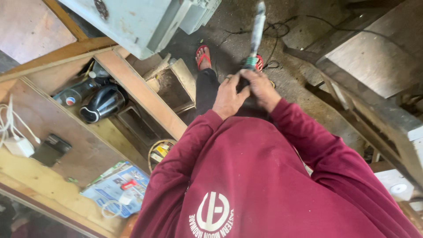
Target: The person uses a red power drill to create holes in a large, light-colored plastic crate. They position the drill at various points along the crate's edge and operate it to penetrate the material. The person then switches to a green power tool to grind or smooth the edges of the drilled holes.
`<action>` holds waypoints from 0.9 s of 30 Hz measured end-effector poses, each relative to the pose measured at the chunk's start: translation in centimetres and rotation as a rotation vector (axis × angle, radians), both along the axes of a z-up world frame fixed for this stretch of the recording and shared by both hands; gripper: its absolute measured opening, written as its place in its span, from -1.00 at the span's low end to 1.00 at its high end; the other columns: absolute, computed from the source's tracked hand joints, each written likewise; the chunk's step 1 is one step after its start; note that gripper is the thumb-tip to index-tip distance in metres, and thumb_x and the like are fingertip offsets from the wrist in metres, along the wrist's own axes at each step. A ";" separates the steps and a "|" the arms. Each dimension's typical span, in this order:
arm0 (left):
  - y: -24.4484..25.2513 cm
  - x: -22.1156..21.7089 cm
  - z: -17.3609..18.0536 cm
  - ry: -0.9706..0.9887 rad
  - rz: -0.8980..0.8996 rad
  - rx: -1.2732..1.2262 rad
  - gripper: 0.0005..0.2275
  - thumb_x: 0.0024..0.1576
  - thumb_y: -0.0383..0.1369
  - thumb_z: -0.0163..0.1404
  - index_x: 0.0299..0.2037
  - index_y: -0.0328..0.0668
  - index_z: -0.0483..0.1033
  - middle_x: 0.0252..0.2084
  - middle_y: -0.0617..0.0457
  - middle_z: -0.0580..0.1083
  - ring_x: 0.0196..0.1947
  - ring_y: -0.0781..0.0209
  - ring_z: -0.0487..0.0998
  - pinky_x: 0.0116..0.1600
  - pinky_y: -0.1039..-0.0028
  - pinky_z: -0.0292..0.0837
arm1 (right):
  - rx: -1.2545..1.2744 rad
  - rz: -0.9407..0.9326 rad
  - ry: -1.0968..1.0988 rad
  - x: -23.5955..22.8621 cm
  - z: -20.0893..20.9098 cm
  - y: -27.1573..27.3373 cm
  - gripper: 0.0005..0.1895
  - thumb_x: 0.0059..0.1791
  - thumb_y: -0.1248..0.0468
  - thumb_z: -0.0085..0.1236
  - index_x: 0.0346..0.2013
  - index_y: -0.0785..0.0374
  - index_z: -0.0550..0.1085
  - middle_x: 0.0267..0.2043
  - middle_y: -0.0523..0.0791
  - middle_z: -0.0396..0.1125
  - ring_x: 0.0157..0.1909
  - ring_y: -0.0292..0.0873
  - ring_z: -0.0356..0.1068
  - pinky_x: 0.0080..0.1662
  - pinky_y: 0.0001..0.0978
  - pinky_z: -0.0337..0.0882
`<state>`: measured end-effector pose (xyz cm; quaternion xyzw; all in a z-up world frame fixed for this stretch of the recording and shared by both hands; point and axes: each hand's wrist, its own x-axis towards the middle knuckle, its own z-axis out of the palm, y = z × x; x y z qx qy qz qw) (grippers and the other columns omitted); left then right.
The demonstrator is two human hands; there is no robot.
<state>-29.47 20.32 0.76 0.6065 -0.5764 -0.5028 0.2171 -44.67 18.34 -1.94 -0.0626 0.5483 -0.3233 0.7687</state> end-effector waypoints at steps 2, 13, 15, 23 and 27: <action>-0.5 -1.8 0.3 0.118 0.031 0.037 -0.56 0.17 -0.29 0.21 0.23 -0.24 0.44 -0.06 -0.15 0.55 -0.09 0.08 0.63 -0.02 0.36 0.55 | 0.029 -0.015 0.047 -3.7 0.7 -0.7 -0.79 0.05 0.22 0.10 -0.10 0.27 0.40 -0.29 -0.11 0.42 -0.32 -0.18 0.48 -0.23 -0.30 0.55; -16.7 0.0 -1.9 0.042 0.692 -0.164 -0.55 0.24 -0.38 0.23 0.25 -0.42 0.34 0.16 -0.23 0.41 0.14 -0.05 0.52 0.19 0.22 0.47 | -0.279 0.605 0.639 -14.1 3.2 -15.8 -0.77 0.10 0.17 0.10 -0.10 0.28 0.43 -0.42 -0.19 0.34 -0.48 -0.31 0.25 -0.43 -0.40 0.25; -18.3 0.6 -3.9 -0.006 0.598 0.048 -0.71 0.29 -0.32 0.20 0.09 -0.39 0.56 0.02 -0.24 0.59 -0.02 -0.12 0.71 0.15 0.18 0.51 | -0.306 0.672 0.657 -14.7 3.0 -18.7 -0.74 0.11 0.16 0.13 -0.13 0.34 0.43 -0.42 -0.11 0.32 -0.46 -0.27 0.25 -0.40 -0.34 0.26; -17.5 1.8 -10.7 -0.695 0.140 -0.393 -0.62 0.23 -0.48 -0.03 0.28 -0.22 0.42 0.29 -0.27 0.40 0.32 -0.32 0.36 0.41 0.03 0.19 | -0.632 0.991 0.794 -13.9 4.0 -28.8 -0.59 0.04 0.17 0.24 0.06 0.38 0.42 -0.35 0.15 0.45 -0.36 0.04 0.50 -0.30 -0.18 0.44; -16.3 -0.1 -12.2 -0.603 0.178 -0.307 -0.58 0.24 -0.53 -0.06 0.33 -0.11 0.41 0.34 -0.18 0.38 0.38 -0.25 0.34 0.48 0.06 0.14 | -0.799 1.067 0.661 -14.4 3.3 -33.8 -0.54 0.07 0.18 0.23 0.14 0.40 0.36 -0.31 0.10 0.46 -0.33 0.00 0.52 -0.28 -0.21 0.47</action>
